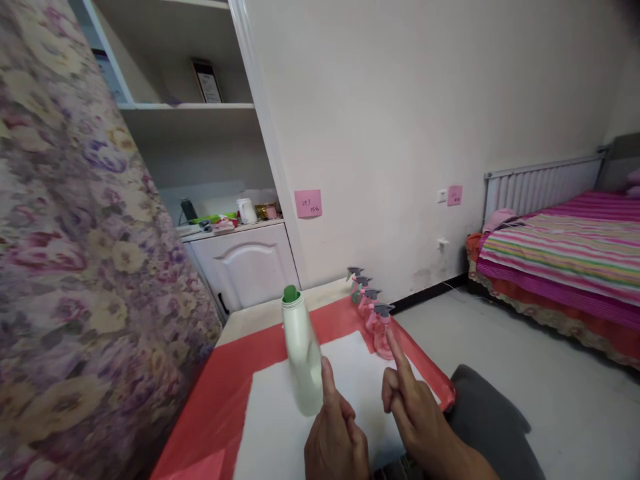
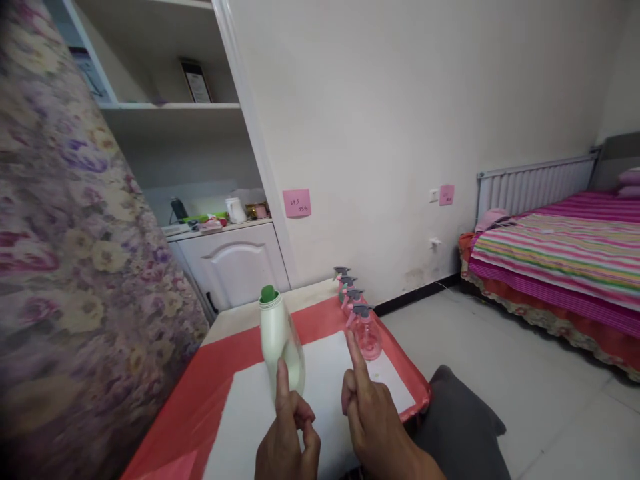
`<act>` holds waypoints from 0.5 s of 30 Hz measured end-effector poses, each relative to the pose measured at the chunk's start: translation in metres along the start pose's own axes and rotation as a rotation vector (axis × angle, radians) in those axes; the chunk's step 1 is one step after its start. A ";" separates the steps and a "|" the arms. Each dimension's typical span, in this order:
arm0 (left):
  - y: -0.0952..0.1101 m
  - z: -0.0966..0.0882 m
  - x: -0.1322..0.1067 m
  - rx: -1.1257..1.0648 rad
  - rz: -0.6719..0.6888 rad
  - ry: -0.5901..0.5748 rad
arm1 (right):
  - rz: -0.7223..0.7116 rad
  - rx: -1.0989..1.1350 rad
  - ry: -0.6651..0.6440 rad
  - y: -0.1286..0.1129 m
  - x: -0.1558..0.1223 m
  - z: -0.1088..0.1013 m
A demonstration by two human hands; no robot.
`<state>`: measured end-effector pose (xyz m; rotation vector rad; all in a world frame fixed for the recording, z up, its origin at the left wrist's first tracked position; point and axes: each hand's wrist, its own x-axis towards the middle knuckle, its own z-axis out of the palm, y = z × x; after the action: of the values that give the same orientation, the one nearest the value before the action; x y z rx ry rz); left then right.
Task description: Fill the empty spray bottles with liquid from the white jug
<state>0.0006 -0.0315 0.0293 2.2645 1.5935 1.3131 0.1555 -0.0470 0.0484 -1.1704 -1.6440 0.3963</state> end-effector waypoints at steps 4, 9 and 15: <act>-0.002 0.002 0.002 -0.007 -0.041 -0.033 | 0.018 -0.002 -0.004 0.005 -0.002 0.001; -0.005 0.002 0.004 -0.021 -0.052 -0.040 | 0.039 0.010 0.001 0.008 0.001 0.001; -0.009 0.004 0.006 -0.020 -0.080 -0.091 | 0.041 0.018 -0.008 0.012 0.003 0.004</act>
<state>-0.0025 -0.0213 0.0260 2.1909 1.6148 1.1837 0.1584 -0.0380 0.0397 -1.1921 -1.6226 0.4408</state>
